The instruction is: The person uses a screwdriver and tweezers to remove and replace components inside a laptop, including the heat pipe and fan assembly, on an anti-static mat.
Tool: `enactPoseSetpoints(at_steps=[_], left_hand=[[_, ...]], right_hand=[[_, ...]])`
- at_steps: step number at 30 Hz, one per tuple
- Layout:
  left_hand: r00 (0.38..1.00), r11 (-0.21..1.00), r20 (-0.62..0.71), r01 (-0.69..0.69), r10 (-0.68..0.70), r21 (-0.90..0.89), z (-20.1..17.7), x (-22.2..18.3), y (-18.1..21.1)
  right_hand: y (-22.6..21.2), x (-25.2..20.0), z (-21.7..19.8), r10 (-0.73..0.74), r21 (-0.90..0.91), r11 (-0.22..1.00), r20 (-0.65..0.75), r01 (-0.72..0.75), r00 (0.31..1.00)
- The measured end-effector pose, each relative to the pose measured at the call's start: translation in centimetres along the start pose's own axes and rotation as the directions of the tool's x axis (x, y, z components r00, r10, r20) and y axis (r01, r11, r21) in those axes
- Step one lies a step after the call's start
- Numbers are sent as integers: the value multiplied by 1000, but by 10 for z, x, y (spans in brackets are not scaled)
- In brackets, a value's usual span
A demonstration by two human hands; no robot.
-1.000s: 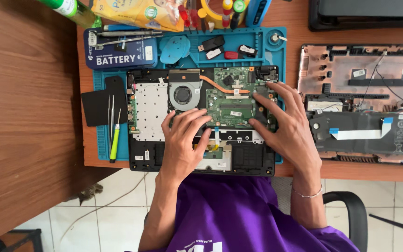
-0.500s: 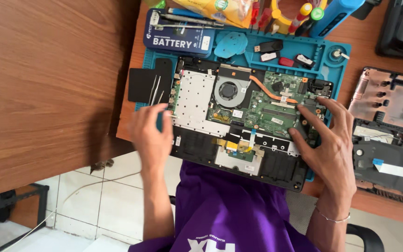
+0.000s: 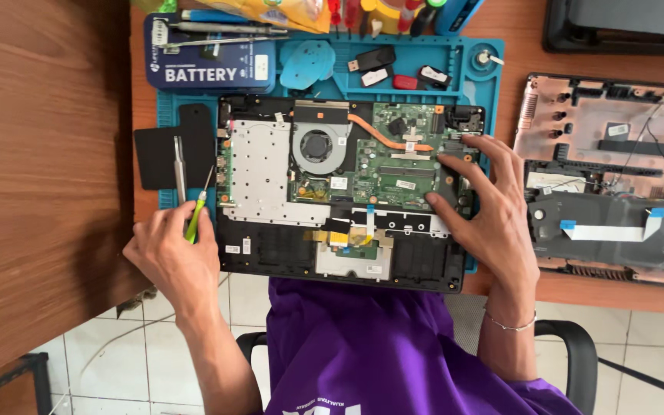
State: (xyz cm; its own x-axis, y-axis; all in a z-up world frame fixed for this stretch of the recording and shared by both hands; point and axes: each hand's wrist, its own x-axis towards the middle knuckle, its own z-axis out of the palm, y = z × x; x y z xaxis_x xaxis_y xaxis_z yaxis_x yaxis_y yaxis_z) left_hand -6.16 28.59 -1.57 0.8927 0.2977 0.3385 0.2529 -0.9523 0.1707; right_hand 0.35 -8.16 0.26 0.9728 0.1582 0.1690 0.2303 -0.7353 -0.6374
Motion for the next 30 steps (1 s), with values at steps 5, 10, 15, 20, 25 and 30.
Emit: enactPoseSetpoints(at_steps=[5,10,15,20,25,30], left_hand=[[1000,1000,9,2,-2,-2,4,-2,-2],[1000,999,7,28,-27,-47,2,2,1],[997,960,65,-26,46,-280,-13,17,17],[897,814,72,-359,436,-457,-25,48,65],[722,673,111,-561,682,-482,-29,77,116],[558,461,-10,-694,830,-553,-28,95,153]], right_hand=[[3,0,2,3,3,1000,-1,-3,1000],[4,1,2,-20,-5,1000,-2,20,1000],[-1,2,-1,-27,-12,1000,-8,27,1000],[-8,6,-11,6,-35,999,15,-5,1000],[3,20,-21,-120,-89,988,76,127,990],[10,32,-20,-184,-42,981,85,188,979]])
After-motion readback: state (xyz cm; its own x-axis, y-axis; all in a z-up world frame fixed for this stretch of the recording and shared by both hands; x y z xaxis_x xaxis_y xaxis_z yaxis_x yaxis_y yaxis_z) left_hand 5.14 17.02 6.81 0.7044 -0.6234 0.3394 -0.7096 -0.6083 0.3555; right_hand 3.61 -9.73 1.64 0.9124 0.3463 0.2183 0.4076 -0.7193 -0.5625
